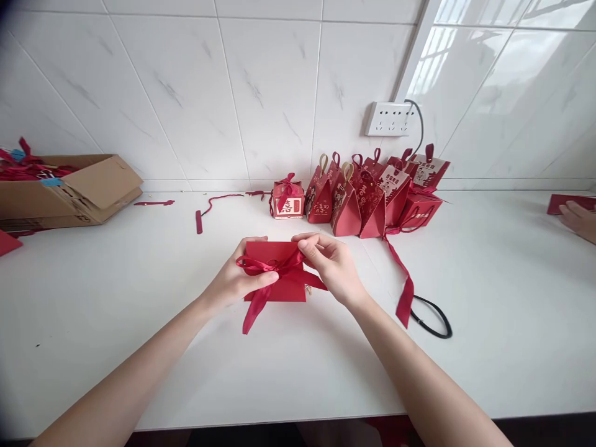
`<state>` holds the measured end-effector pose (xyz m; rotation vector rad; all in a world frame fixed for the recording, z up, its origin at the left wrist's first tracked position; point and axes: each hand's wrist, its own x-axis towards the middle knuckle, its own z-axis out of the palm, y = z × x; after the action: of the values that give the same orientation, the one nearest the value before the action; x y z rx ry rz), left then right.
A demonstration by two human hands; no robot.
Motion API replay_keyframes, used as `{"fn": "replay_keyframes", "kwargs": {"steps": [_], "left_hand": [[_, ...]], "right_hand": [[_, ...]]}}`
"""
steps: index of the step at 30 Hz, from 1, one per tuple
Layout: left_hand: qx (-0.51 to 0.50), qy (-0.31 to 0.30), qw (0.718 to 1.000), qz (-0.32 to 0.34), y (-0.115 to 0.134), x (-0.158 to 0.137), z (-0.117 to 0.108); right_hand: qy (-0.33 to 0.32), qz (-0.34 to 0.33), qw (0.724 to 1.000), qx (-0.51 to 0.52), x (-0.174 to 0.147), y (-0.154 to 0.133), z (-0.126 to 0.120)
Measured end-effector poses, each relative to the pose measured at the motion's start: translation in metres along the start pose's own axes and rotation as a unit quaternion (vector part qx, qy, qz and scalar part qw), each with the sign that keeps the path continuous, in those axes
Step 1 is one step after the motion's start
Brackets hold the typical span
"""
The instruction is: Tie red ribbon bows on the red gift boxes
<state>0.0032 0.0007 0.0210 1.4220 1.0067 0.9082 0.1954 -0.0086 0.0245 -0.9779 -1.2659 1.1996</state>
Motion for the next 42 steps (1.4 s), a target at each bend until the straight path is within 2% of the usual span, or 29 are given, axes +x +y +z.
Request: {"fn": "replay_keyframes", "kwargs": {"steps": [8,16,23,26,29,31,33,38,42], "left_hand": [[-0.005,-0.021,1.0,0.017,-0.002,-0.003,0.002],[-0.011,-0.004,1.0,0.0,0.005,-0.006,0.008],[0.047,0.058,0.997,0.0,0.006,-0.008,0.014],[0.033,0.069,0.997,-0.015,0.005,-0.005,0.009],[0.024,0.101,0.995,-0.014,0.003,-0.001,0.001],[0.024,0.122,0.992,-0.003,0.001,0.002,-0.003],[0.02,0.132,0.991,0.006,-0.001,0.005,-0.006],[0.009,0.135,0.991,0.013,-0.002,0.006,-0.005],[-0.007,0.153,0.988,0.014,-0.001,0.005,-0.005]], "right_hand": [[0.021,-0.028,0.997,-0.069,-0.001,-0.003,0.002],[0.026,-0.014,0.999,-0.029,-0.002,-0.002,0.004],[0.04,0.028,0.999,-0.008,-0.002,-0.003,0.005],[0.034,0.0,0.999,0.022,-0.003,-0.002,0.002],[0.04,-0.026,0.996,-0.079,-0.003,-0.004,-0.001],[0.031,-0.002,0.983,-0.18,-0.002,-0.006,-0.001],[0.012,0.031,0.971,-0.235,-0.001,-0.007,0.001],[-0.015,0.075,0.957,-0.278,-0.001,-0.005,0.006],[-0.077,0.091,0.948,-0.295,-0.006,-0.01,0.006]]}}
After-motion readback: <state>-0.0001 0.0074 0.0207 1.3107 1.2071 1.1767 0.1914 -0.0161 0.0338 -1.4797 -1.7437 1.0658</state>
